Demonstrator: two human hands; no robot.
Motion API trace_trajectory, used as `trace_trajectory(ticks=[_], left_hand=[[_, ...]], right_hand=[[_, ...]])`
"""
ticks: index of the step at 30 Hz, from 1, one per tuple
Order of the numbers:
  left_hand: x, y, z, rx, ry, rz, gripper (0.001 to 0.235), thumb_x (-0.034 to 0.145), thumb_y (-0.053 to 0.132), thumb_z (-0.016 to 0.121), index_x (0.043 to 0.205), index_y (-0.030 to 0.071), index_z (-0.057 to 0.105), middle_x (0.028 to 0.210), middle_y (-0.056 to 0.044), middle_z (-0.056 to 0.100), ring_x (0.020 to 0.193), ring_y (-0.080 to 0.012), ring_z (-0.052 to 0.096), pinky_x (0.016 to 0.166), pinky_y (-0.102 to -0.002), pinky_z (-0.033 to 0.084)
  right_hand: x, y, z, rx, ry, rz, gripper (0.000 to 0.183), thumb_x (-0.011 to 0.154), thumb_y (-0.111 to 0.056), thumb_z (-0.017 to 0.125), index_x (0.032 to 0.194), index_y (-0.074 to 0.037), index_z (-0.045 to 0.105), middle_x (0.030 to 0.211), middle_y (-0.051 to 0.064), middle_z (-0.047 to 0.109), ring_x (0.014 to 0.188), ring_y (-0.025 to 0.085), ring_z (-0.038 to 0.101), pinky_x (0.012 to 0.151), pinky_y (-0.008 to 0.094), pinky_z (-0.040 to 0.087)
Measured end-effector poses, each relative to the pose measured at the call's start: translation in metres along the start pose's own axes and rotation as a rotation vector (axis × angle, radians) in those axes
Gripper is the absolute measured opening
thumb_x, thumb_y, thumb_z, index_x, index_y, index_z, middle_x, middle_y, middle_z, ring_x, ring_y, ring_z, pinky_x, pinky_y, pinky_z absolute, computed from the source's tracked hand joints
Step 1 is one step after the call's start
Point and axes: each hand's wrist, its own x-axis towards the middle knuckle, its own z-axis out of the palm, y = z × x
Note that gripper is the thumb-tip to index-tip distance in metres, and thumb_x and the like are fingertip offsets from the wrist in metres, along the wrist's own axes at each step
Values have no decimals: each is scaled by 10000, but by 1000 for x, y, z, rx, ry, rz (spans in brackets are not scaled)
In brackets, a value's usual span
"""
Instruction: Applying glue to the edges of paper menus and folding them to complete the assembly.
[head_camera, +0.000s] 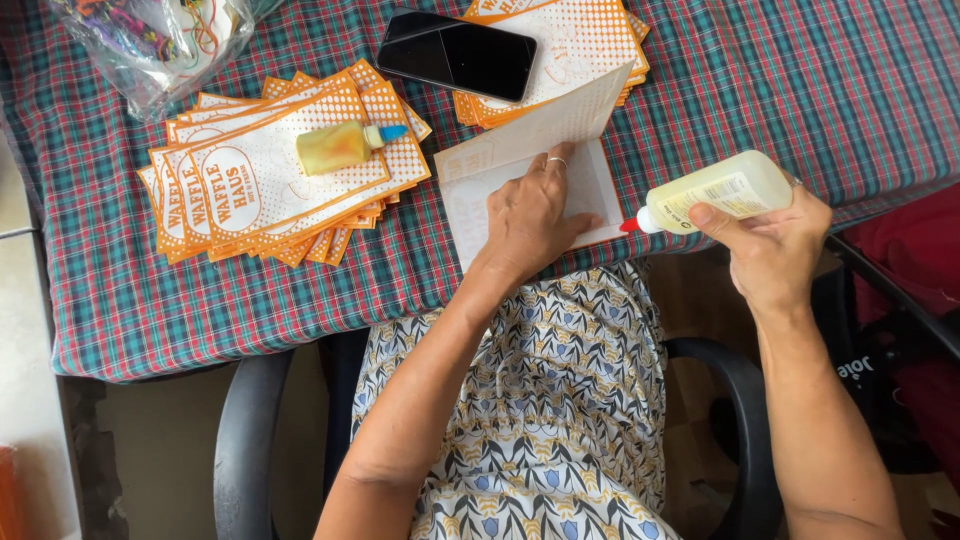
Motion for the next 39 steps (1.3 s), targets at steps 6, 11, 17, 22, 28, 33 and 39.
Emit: trace_trajectory(ticks=[6, 11, 17, 22, 28, 33, 39], left_hand=[[10, -10, -39, -271, -296, 77, 463, 1025, 436, 417, 1092, -6, 539, 1460, -186, 581, 1234, -423, 584, 911, -569, 444], [7, -8, -72, -440, -352, 69, 615, 1033, 481, 398, 1349, -7, 599, 1144, -278, 702, 1031, -484, 723, 890, -571, 574], [16, -24, -70, -686, -543, -37, 976, 907, 781, 264, 1391, -8, 574, 1150, -220, 712, 928, -312, 767, 829, -396, 658], [14, -22, -80, -742, -540, -46, 1001, 846, 830, 238, 1110, -12, 710, 944, -181, 726, 820, -271, 771, 768, -373, 661], [-14, -12, -92, -799, -342, 81, 900, 935, 759, 205, 917, 39, 744, 762, -161, 707, 685, -237, 731, 618, -356, 631], [-73, 14, -105, -760, -205, 337, 268, 956, 230, 699, 1009, -29, 740, 739, -188, 723, 540, -210, 631, 509, -305, 507], [-110, -1, -90, -285, 293, 536, 103, 965, -73, 660, 883, -12, 657, 725, -94, 631, 637, -211, 539, 546, -328, 478]], right_hand=[[-16, 11, 28, 124, -14, -17, 364, 802, -1, 875, 1104, 33, 675, 1044, 144, 717, 992, 267, 732, 896, 383, 692], [-31, 18, 72, 143, -63, -94, 455, 730, 62, 919, 1116, 40, 679, 1023, 205, 730, 1028, 258, 711, 912, 427, 611], [-49, 5, 118, 237, -171, -119, 333, 779, 88, 850, 1067, 70, 685, 978, 273, 730, 966, 368, 752, 908, 488, 602], [-47, 14, 128, 259, -200, -132, 342, 748, 61, 891, 1025, 62, 690, 965, 233, 752, 1048, 279, 696, 878, 428, 595], [-8, 18, 62, 458, -35, 18, 511, 867, 72, 691, 1352, -32, 571, 1206, 116, 655, 1159, 223, 664, 1027, 448, 583], [25, -12, 1, 248, -51, 213, 410, 1108, -104, 672, 1397, -138, 384, 1260, 96, 653, 1217, 252, 726, 1100, 489, 637], [42, -28, -9, -690, -205, 7, 609, 1029, -92, 761, 1593, -16, 542, 988, 86, 657, 873, 200, 599, 835, 373, 513]])
